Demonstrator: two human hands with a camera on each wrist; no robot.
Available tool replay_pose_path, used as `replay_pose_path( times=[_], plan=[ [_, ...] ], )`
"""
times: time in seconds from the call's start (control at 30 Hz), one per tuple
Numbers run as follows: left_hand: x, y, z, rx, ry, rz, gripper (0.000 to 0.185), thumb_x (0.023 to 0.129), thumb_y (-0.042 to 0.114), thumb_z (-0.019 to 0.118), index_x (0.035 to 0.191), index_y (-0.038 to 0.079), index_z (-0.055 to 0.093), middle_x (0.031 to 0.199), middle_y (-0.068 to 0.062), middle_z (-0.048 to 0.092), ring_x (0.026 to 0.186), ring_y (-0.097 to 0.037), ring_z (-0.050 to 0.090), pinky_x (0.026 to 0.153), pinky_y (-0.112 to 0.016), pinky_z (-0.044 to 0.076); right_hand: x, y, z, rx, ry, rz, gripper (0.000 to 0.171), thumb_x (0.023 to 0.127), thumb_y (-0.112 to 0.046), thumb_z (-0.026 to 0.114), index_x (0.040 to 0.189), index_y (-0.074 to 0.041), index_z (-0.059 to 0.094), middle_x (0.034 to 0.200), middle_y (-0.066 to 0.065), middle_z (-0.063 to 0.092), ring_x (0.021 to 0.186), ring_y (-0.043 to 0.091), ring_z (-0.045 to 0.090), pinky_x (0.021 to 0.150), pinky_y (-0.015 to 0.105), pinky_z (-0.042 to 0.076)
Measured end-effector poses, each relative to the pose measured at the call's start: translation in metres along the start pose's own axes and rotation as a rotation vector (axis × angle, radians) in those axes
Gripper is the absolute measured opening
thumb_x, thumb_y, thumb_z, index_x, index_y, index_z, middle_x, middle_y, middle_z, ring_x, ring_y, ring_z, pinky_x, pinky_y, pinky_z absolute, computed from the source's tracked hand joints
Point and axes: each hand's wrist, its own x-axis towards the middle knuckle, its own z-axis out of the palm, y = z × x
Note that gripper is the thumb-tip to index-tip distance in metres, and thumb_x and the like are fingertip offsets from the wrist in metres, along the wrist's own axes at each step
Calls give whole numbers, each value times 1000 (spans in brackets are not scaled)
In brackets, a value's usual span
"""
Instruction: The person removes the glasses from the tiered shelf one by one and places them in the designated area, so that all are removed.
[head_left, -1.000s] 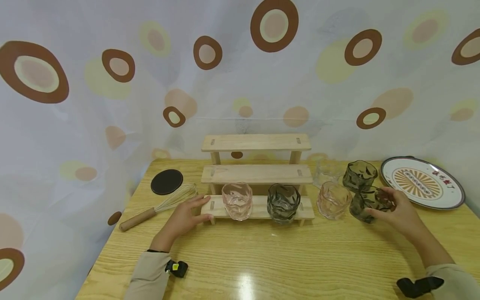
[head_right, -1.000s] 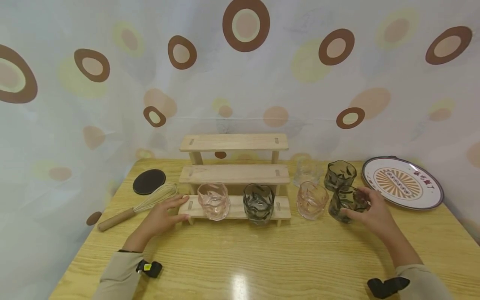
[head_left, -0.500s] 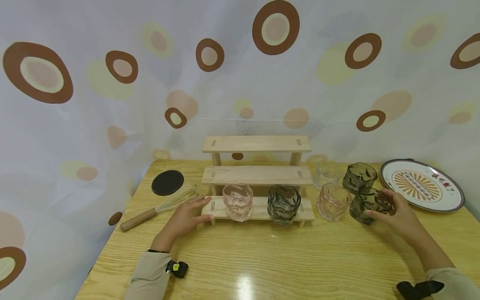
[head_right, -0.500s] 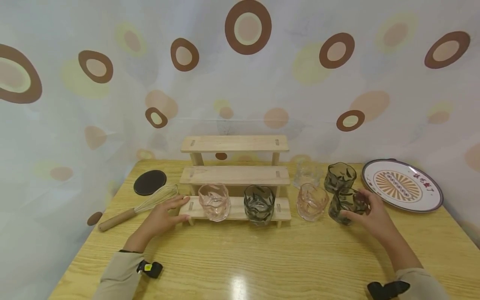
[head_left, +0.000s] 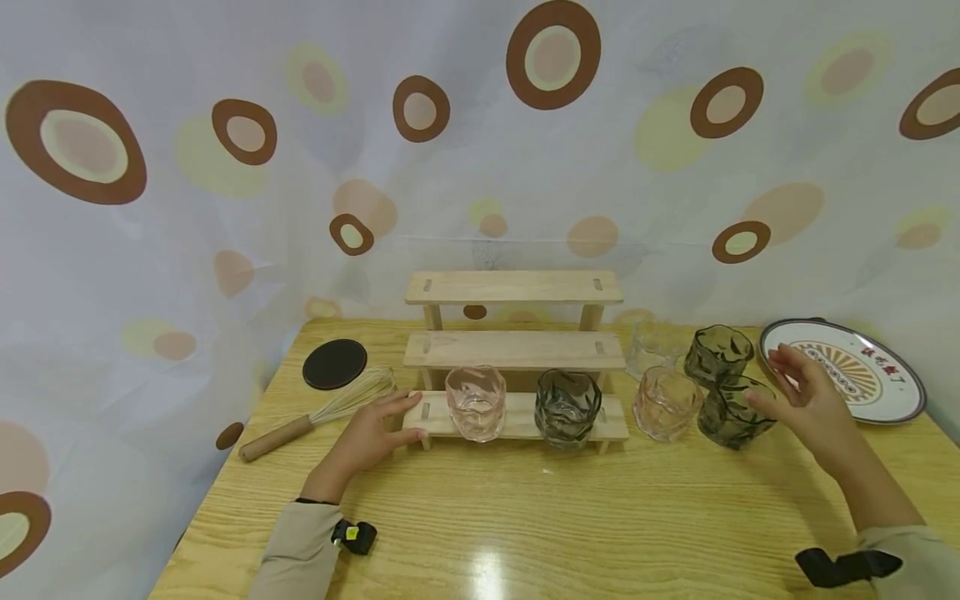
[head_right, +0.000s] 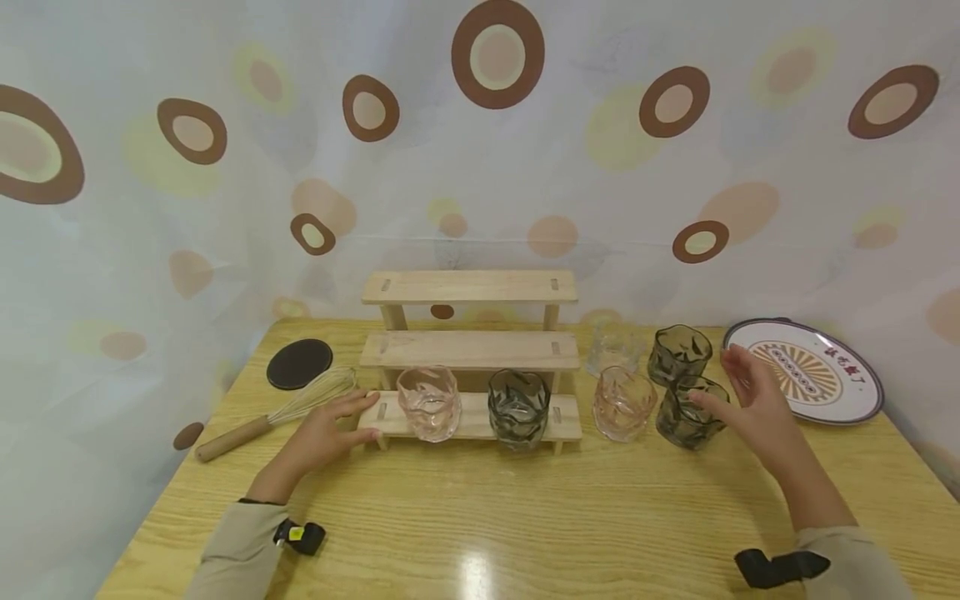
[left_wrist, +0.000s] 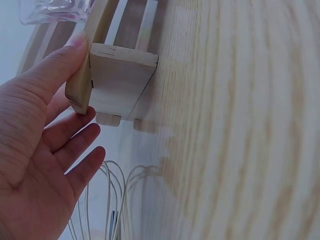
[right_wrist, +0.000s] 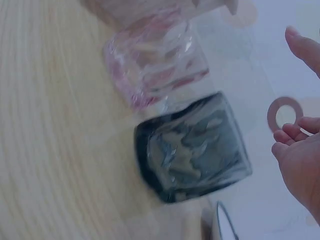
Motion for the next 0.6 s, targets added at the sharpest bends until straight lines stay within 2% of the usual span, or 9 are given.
replay_pose_path(
  times=[0.1, 0.27, 0.33, 0.5, 0.6],
  plan=[
    [0, -1, 0, 2, 1, 4, 62, 83, 30, 73, 137, 7, 52, 143, -22, 41, 134, -40, 33, 105, -57, 32, 5, -10, 5, 12, -6, -38, 80, 93, 2, 56, 153, -8, 4, 146, 8, 21, 140, 3, 18, 96, 2, 30],
    [1, -1, 1, 4, -2, 6, 62, 83, 30, 72, 137, 7, 52, 143, -22, 41, 134, -40, 33, 105, -56, 32, 12, -31, 20, 70, -38, -101, 76, 92, 5, 57, 151, -8, 12, 138, -11, 28, 133, -5, 27, 100, 5, 28],
    [1, -1, 0, 4, -1, 9, 62, 83, 30, 72, 137, 7, 51, 143, -23, 41, 134, -40, 33, 105, -56, 32, 15, -39, 29, 115, -70, -139, 74, 91, 8, 56, 150, -7, 15, 136, -13, 30, 129, -7, 30, 102, 6, 28],
    [0, 0, -1, 15, 0, 19, 62, 83, 30, 72, 137, 6, 51, 142, -24, 41, 133, -41, 34, 105, -57, 32, 21, -57, 60, 187, -167, -220, 71, 89, 11, 57, 148, 0, 18, 137, -10, 31, 126, -6, 32, 101, 7, 29],
    [0, 1, -1, 20, -1, 17, 62, 84, 31, 72, 137, 6, 51, 143, -23, 41, 133, -41, 34, 104, -57, 32, 23, -67, 81, 205, -218, -205, 72, 89, 7, 60, 147, 4, 18, 141, 5, 29, 129, -1, 31, 102, 8, 29]
  ],
)
